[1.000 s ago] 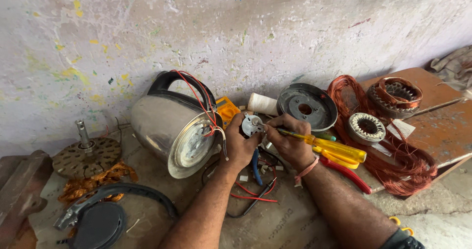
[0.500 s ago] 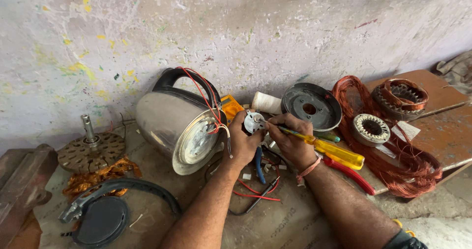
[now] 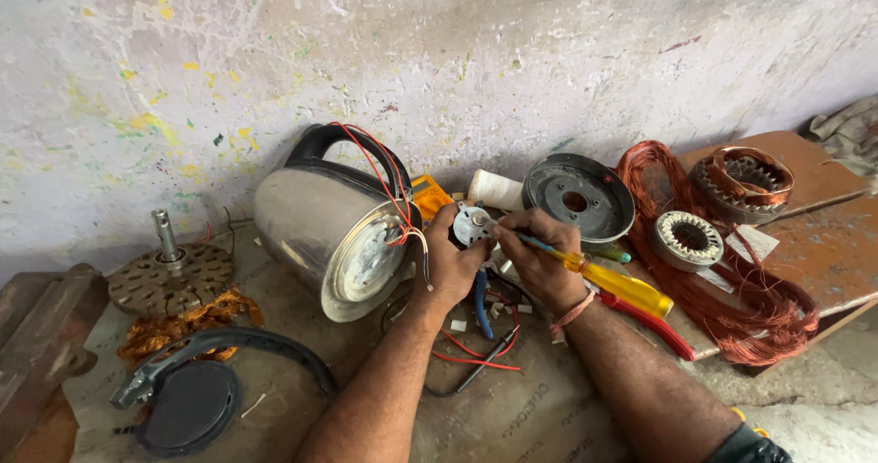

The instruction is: The person works on the internal components of an electric kettle. They use a screwdriver to probe and adjust wiring and connections on a small circular electrical component while the kettle body sits disassembled nearby on the workbench.

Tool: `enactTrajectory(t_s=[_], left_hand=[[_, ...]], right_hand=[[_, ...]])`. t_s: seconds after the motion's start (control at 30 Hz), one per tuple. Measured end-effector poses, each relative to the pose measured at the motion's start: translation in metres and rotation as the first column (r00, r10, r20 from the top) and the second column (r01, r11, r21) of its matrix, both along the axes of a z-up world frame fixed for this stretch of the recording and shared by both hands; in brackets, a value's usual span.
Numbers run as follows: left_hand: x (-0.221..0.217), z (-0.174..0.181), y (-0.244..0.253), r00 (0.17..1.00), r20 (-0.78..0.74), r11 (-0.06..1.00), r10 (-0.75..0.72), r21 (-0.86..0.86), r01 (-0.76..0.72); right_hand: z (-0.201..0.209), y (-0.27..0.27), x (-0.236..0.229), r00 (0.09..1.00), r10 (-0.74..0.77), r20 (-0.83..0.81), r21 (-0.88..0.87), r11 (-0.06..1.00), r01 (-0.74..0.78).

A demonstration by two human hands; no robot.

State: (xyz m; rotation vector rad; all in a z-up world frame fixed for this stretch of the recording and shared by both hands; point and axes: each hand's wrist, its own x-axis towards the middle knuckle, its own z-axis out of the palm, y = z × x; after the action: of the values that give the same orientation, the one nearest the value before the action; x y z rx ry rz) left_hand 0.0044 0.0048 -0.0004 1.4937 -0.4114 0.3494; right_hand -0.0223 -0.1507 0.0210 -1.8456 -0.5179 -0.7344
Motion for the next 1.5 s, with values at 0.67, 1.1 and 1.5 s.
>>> enactTrajectory(t_s=[0.67,1.1,1.5], left_hand=[[0.003,-0.004,-0.001,0.999,0.03,0.999,0.026,0.043,-0.028],[-0.003,0.003,0.001,0.994,0.034,0.981,0.108,0.161,-0.112],[-0.005,0.006,0.002,0.997,-0.01,0.984,0.081,0.162,-0.079]], right_hand=[[-0.008,-0.003,0.006,0.989,0.113,-0.095,0.095,0.99,-0.104],[-0.002,-0.001,0.003,0.998,0.012,-0.057,-0.054,0.998,-0.015],[-0.001,0.003,0.001,0.999,-0.007,-0.053,-0.026,1.0,0.006]])
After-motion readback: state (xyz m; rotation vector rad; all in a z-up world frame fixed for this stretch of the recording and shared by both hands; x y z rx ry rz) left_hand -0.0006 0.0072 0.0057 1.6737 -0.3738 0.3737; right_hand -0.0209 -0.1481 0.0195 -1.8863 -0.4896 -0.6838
